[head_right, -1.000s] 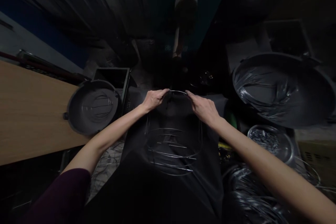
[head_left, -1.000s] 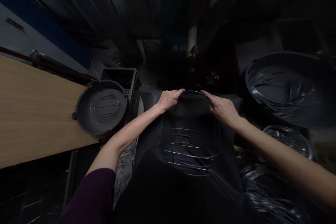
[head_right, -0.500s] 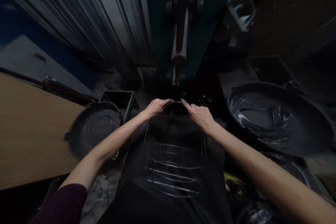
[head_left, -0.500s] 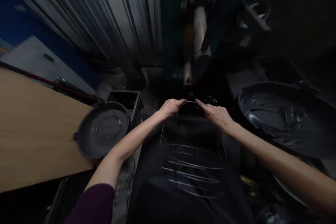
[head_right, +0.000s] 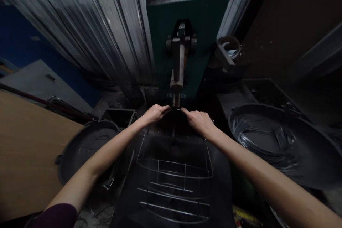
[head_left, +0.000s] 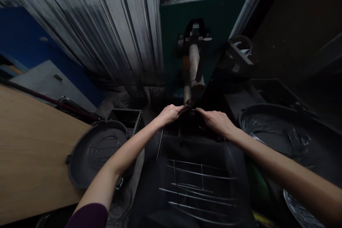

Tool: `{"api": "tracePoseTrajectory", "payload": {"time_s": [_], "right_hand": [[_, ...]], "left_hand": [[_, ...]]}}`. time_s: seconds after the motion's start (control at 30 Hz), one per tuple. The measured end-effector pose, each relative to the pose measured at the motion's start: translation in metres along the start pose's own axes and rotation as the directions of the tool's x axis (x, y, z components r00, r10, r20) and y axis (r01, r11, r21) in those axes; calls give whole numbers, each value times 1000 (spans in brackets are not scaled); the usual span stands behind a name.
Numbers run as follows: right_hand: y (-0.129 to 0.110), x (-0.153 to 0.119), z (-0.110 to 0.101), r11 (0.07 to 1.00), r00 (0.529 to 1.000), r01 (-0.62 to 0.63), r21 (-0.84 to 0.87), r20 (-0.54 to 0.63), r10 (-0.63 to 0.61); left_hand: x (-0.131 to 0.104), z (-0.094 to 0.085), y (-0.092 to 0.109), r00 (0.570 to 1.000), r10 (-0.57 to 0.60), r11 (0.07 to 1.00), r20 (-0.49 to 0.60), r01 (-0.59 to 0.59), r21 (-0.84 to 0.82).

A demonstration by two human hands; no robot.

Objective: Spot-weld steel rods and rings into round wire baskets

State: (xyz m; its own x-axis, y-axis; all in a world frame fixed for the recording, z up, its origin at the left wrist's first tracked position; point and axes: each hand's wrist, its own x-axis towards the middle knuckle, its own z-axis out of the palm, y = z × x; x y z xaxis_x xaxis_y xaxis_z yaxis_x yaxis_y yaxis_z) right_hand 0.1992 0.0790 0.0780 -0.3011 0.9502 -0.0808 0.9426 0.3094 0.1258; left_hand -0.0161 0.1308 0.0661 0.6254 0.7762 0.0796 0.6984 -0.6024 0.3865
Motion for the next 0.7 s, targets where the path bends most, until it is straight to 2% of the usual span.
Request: {"api": "tracePoseTrajectory", "payload": {"time_s": [0.17,0.37,0.7], "right_hand": [[4,8,-1,999,1000,2,44,9,-2],[6,8,-4,997,1000,-24,68,-1,24],[10,13,-4,992,999,-39,122,3,39]], "left_hand": [[4,-9,2,1000,-9,997,10,9,79],[6,-9,1,1000,-7,995,-3,8,97],[11,-11,1,1000,18,1000,-7,-18,-21]]}}
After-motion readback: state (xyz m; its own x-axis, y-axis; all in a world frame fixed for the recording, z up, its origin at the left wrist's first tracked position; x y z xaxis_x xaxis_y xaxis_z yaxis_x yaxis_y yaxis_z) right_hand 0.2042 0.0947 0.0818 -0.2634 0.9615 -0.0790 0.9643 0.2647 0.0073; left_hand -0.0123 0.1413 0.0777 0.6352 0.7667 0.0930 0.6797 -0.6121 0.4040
